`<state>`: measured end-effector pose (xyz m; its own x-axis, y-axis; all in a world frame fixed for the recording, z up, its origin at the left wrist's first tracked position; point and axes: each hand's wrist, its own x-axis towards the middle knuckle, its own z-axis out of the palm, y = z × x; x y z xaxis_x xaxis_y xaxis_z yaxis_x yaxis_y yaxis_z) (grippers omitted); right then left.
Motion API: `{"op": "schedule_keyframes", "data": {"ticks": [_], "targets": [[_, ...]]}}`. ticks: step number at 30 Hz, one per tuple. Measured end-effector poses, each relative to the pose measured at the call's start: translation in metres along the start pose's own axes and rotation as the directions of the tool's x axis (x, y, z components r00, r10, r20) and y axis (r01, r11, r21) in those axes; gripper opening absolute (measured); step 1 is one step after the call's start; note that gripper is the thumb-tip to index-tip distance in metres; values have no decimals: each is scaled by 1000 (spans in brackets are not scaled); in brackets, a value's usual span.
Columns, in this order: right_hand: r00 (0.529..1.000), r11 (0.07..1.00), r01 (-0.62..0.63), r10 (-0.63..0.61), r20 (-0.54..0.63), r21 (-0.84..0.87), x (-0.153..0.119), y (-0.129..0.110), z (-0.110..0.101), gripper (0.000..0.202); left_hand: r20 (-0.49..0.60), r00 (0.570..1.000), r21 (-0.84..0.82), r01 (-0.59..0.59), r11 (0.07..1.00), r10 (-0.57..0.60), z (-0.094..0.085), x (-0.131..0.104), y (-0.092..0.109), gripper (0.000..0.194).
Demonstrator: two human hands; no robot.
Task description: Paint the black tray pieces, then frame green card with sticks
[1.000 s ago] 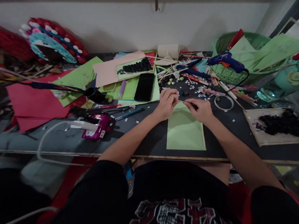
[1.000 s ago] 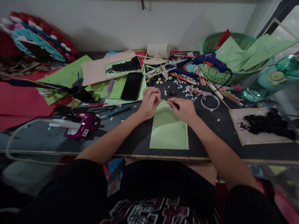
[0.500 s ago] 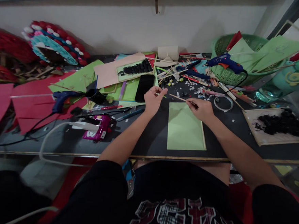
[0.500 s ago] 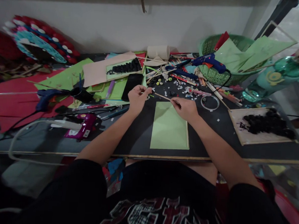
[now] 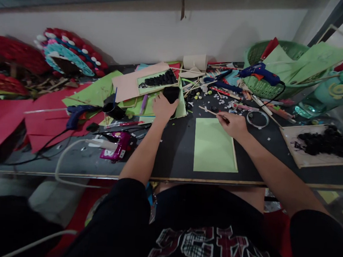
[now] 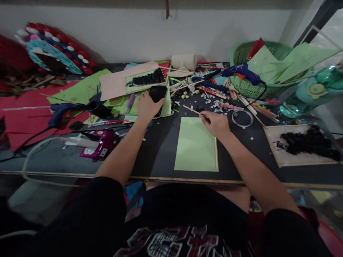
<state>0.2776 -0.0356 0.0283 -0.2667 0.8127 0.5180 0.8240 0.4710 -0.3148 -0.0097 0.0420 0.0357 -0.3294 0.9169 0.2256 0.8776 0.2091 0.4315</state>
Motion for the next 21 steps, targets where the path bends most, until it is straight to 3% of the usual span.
{"op": "schedule_keyframes", "data": {"ticks": [5,12,14,17,19,21], "targets": [[1000,1000,0,1,-30,27,-2,2,1,28,99,995,173,-1,985,-16,-2,13,17,75],[999,999,43,-42,-32,34,-4,2,-4,27,159,986,167,-79,983,52,-5,16,25,79],[998,998,54,-53,-36,39,-5,4,-5,26,166,982,77,-109,991,95,-10,16,15,73],[994,995,76,-72,-82,58,-4,9,-6,26,22,983,-88,-179,980,182,-20,14,-11,47],[991,993,85,-76,-112,79,-4,12,-5,27,-82,943,-136,-331,934,322,-26,12,-31,33],[991,991,86,-75,-115,98,-3,13,-4,28,-71,896,-132,-445,886,439,-30,9,-46,30]]}}
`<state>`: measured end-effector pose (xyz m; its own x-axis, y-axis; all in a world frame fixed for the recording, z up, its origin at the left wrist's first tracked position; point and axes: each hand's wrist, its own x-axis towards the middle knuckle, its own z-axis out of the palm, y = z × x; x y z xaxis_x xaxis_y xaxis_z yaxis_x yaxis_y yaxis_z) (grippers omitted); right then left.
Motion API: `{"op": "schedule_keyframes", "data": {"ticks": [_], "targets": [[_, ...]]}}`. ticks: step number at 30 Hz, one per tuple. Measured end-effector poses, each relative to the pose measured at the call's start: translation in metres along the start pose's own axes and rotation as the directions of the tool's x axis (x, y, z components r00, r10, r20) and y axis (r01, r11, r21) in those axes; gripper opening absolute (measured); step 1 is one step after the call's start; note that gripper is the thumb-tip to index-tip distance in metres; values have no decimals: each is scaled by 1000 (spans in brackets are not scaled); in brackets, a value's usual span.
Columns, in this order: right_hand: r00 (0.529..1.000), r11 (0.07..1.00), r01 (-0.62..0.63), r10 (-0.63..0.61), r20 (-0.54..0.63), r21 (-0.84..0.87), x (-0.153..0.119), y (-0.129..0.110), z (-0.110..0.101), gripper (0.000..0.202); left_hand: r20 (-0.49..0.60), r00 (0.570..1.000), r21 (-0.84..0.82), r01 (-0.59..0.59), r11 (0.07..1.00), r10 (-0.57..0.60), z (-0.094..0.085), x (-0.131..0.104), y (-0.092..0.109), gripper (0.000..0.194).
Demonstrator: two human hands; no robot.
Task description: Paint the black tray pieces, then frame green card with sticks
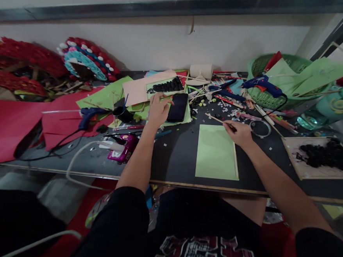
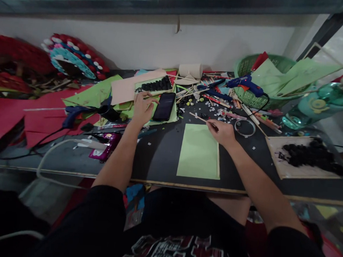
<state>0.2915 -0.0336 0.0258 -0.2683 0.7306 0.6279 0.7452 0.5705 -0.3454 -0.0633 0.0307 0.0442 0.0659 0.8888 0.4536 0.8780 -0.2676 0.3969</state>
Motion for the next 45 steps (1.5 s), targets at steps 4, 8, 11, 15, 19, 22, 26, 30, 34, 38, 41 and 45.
{"op": "schedule_keyframes", "data": {"ticks": [4,8,11,15,19,22,26,30,34,38,41,45], "targets": [[998,1000,6,-8,55,31,0,1,3,29,130,991,134,-22,991,5,-1,2,-6,37],[996,999,-14,11,87,37,0,2,3,30,88,992,220,74,973,-95,2,22,-2,47],[996,999,-15,10,90,52,0,2,1,30,-11,987,173,163,971,-163,5,27,-2,49],[997,997,6,-11,70,74,1,1,0,30,23,968,49,247,968,-248,14,15,2,49],[995,997,-19,11,101,81,2,1,1,32,112,930,-11,353,936,-349,27,3,16,68],[995,996,-33,24,96,86,3,1,1,32,134,919,-30,377,926,-370,33,2,26,86],[995,997,-23,15,100,77,3,1,1,33,79,949,-11,308,951,-306,38,0,32,98],[998,996,0,-6,65,90,4,1,-1,31,35,960,-17,280,960,-279,40,-5,33,94],[999,996,5,-9,49,91,4,2,-1,29,68,969,-27,242,970,-239,39,-8,41,96],[998,997,-15,11,58,78,4,3,0,30,76,968,23,237,971,-238,38,-13,54,98],[998,996,-38,33,62,83,4,4,1,30,77,956,49,280,959,-283,37,-16,63,100],[997,993,-64,59,55,101,5,4,0,29,15,966,68,256,964,-258,31,-22,78,80]]}}
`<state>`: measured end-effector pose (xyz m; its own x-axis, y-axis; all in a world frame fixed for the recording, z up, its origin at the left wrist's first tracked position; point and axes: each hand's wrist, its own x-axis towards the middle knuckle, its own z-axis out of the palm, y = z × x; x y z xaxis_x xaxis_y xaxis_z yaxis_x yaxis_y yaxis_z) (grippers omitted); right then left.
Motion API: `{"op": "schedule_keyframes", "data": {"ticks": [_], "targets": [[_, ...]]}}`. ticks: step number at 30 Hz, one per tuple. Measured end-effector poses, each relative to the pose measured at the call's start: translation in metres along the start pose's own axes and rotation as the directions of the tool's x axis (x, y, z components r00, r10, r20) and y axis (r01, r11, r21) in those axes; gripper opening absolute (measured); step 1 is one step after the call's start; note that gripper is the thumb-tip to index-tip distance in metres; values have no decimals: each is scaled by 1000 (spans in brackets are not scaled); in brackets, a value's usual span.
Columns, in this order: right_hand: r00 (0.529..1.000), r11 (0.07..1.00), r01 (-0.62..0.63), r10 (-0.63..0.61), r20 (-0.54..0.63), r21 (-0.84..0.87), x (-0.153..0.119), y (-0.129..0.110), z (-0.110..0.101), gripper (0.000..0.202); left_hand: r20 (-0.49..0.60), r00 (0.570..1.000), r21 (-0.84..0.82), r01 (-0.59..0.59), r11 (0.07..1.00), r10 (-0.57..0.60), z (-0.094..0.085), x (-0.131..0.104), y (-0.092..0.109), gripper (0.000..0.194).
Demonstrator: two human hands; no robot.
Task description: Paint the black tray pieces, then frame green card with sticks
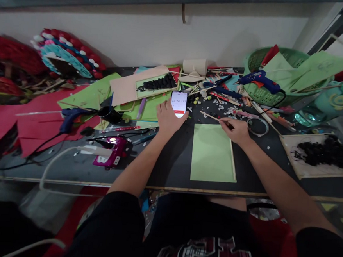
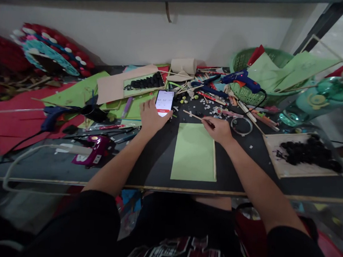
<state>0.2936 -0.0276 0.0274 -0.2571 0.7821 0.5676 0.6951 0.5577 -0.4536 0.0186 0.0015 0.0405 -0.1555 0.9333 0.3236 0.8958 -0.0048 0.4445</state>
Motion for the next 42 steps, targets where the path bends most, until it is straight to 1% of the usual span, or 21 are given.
{"op": "schedule_keyframes", "data": {"ticks": [3,5,9,12,16,22,27,31,36,38,42], "targets": [[1000,1000,-14,14,0,2,1,0,-1,30,-45,997,7,-70,998,70,-5,-8,10,60],[1000,1000,-5,5,2,6,1,0,-1,30,-56,983,-2,-175,985,175,-5,-13,15,49],[1000,1000,-2,2,6,-1,0,-1,-1,31,-75,917,-66,-396,916,392,4,-22,21,32],[999,1000,-24,24,28,-2,-1,-4,-1,33,-126,880,-106,-472,875,459,11,-26,24,26],[997,999,-38,36,72,23,-2,-7,-1,36,-200,860,-79,-491,868,469,13,-27,26,18],[996,999,-30,28,87,24,-3,-7,-1,38,-227,843,-45,-510,859,488,9,-27,25,14],[996,1000,16,-17,92,11,-5,-6,1,34,-260,827,-23,-522,852,499,14,-30,31,12],[993,999,32,-30,118,-12,-7,-9,2,34,-248,791,44,-568,822,560,18,-30,32,17],[991,999,36,-35,130,-6,-8,-16,0,36,-237,741,103,-623,775,628,14,-30,25,20],[992,999,42,-40,121,-9,-8,-18,0,38,-203,741,89,-637,766,640,12,-30,22,21],[995,999,28,-24,95,-35,-10,-20,0,41,-130,776,-1,-622,783,617,10,-29,21,20]]}}
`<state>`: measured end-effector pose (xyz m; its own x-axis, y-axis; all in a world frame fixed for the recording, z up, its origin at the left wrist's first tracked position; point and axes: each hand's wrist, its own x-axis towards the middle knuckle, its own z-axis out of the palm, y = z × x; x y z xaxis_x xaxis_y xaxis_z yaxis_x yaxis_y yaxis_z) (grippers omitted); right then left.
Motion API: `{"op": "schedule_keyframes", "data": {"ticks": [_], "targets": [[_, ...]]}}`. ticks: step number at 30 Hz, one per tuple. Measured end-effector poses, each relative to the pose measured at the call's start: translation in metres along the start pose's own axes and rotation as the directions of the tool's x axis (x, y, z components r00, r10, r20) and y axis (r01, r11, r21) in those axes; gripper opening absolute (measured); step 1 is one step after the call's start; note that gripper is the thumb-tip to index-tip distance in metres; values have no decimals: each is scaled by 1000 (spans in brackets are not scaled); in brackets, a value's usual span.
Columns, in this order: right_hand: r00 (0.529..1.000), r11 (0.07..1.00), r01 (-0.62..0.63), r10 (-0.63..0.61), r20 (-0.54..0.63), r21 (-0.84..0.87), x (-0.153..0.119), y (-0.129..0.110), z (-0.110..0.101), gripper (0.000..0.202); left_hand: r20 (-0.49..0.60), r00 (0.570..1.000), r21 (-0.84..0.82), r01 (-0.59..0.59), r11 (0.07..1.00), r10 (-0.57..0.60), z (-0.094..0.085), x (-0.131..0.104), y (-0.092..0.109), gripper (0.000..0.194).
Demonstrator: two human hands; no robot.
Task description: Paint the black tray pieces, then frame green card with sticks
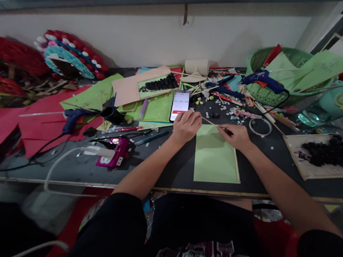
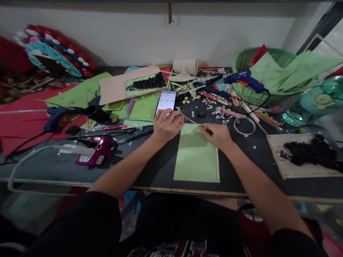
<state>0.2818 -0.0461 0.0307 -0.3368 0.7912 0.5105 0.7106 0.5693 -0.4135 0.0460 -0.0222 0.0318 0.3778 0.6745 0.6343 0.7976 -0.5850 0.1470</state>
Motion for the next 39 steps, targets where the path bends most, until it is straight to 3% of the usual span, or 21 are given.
{"op": "schedule_keyframes", "data": {"ticks": [7,12,17,26,34,39], "targets": [[995,996,-83,84,-61,24,4,3,-3,36,-75,997,-13,30,999,-30,-3,5,5,12],[982,989,-149,149,-116,13,8,9,-5,38,3,996,-39,-92,995,92,1,4,8,15],[980,990,-138,136,-143,-3,7,8,0,42,94,987,-64,-122,990,128,6,2,9,18],[985,989,-147,144,-96,-22,5,7,1,39,59,982,32,-183,983,181,9,0,7,15],[987,989,-147,144,-76,-27,5,9,2,35,53,984,16,-171,985,170,10,0,6,19],[985,987,-159,156,-80,-33,4,9,3,36,49,997,52,-65,997,62,14,-1,2,19]]}}
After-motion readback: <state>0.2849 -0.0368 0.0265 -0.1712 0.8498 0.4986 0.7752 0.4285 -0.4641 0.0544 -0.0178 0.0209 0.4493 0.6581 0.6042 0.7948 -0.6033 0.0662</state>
